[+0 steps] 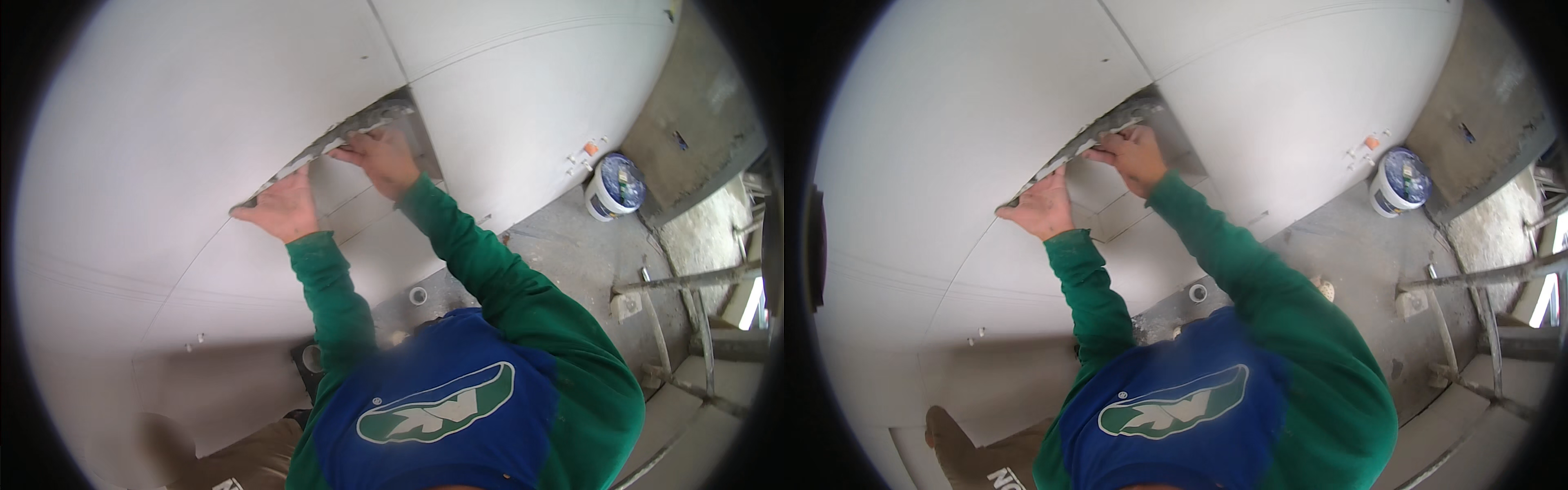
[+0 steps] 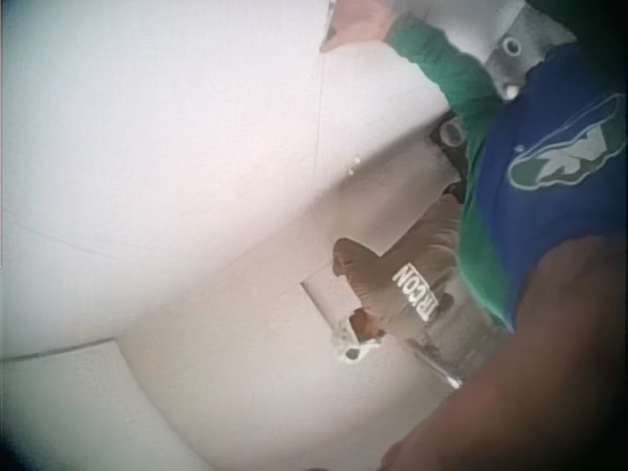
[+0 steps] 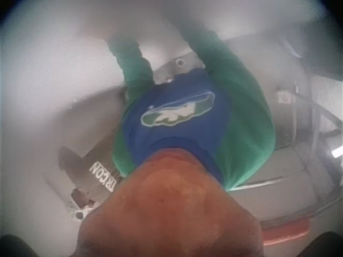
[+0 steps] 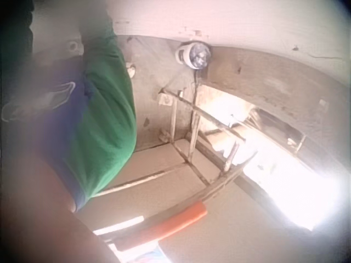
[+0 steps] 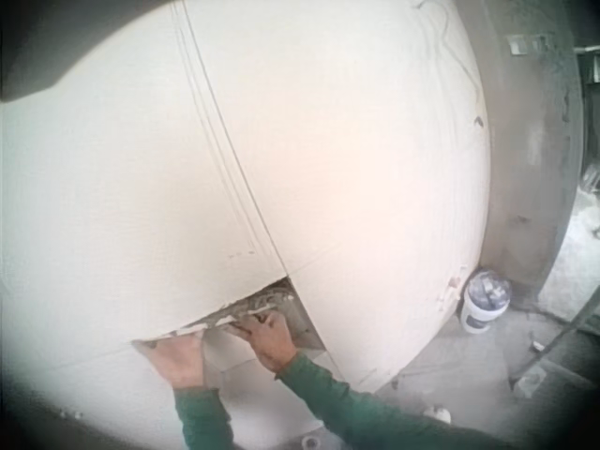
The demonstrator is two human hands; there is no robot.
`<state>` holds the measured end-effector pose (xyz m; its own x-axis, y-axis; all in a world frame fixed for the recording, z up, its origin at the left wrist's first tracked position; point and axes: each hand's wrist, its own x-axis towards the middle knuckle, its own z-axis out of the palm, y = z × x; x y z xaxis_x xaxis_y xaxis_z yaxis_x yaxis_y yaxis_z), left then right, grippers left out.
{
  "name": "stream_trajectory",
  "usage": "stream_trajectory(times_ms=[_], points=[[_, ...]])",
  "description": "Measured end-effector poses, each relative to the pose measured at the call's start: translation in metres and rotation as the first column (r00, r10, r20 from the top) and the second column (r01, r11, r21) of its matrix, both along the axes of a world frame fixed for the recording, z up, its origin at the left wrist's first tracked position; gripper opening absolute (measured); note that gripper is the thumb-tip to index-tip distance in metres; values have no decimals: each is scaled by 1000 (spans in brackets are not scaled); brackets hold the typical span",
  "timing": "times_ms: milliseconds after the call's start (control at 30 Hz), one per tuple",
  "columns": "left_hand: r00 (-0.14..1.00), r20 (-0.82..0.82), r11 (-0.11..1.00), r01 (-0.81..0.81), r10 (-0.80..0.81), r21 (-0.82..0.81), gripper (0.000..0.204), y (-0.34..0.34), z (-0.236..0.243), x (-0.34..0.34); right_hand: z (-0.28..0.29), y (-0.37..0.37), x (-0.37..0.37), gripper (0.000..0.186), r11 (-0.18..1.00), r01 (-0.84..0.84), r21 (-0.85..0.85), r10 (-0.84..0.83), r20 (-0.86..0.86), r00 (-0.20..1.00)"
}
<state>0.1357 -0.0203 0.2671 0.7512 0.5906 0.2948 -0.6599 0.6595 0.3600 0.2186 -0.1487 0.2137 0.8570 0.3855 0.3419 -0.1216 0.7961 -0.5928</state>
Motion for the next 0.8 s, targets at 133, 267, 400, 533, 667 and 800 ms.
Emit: stream_trajectory(times_ms=[133,267,400,533,667,800], points=[[999,34,1000,-5,4,13,98,0,-2,4,11,-12,-8,18,999,-18,33,21,-73,997],[997,74,999,35,-34,-17,98,0,-6,5,-8,-9,8,17,989,117,-92,-93,235,968],[997,73,999,39,-37,-14,99,-4,-2,0,-28,-3,26,28,790,596,-141,-304,755,581],[989,114,996,90,-89,-1,100,1,-8,1,-19,-7,21,20,884,423,-198,-226,612,758],[990,93,991,116,-109,-66,100,3,-10,2,11,-13,4,18,999,-9,-33,7,-44,999],[994,91,998,66,-67,14,103,2,-9,1,11,-12,4,18,998,16,-53,-14,35,999]])
